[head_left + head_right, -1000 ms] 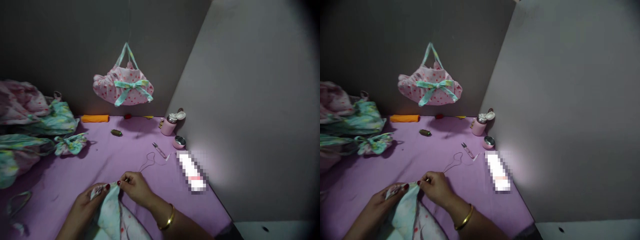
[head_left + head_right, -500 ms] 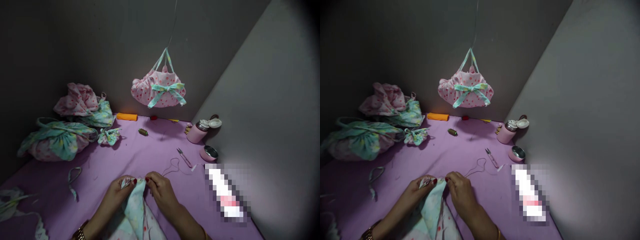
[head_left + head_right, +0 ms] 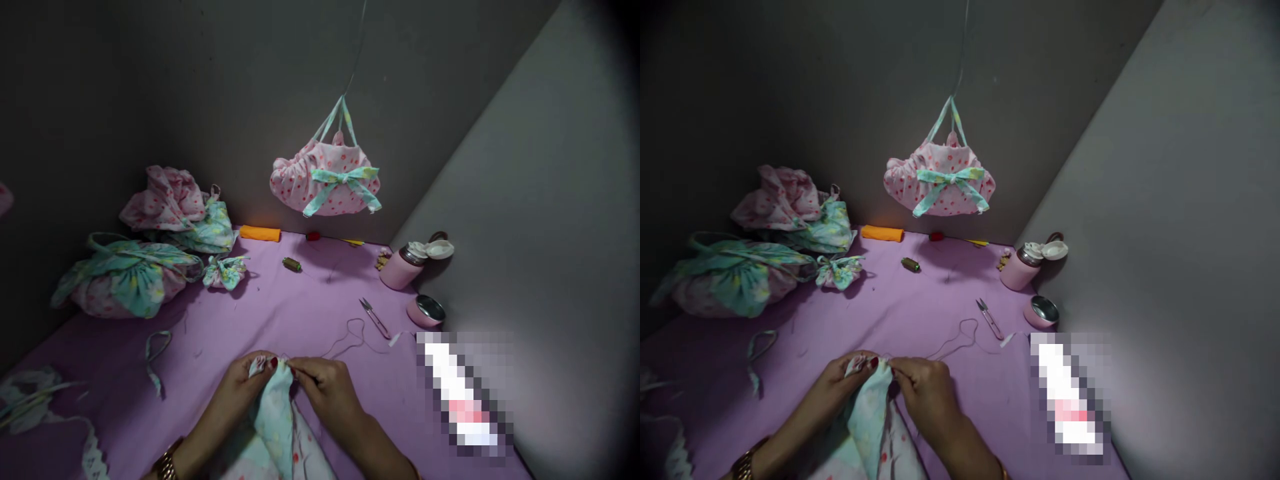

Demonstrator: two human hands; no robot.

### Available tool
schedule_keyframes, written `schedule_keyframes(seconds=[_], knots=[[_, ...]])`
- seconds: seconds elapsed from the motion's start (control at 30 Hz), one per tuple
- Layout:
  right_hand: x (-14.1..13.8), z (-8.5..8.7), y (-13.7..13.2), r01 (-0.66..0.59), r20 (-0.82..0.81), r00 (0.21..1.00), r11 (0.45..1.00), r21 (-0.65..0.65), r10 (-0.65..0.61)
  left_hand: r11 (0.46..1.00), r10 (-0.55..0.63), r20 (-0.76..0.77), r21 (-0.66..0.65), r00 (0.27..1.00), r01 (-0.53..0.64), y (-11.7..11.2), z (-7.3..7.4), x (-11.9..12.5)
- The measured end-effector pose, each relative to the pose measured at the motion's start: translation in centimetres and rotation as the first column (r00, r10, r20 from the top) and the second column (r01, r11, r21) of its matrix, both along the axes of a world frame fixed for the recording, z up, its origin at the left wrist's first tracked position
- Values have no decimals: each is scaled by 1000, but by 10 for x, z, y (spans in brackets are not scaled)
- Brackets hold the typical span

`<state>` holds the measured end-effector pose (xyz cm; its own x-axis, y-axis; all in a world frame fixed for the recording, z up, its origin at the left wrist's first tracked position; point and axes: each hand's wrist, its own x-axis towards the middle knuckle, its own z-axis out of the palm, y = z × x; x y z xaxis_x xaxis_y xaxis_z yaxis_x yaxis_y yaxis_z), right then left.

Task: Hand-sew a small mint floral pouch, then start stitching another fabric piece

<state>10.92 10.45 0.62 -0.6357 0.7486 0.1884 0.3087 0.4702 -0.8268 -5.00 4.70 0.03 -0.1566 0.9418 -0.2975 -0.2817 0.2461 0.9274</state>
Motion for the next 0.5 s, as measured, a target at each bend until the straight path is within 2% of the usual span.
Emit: schedule_keyframes(seconds=[0.3,0.5], knots=[[0,0,-1,-18,53,998,1000,4,18,999,-31,-74,24,997,33,-1,-3,-1],[-1,-2,0,14,45,999,996,-92,-10,991,-78,-229,90,970,101,0,-8,-2]])
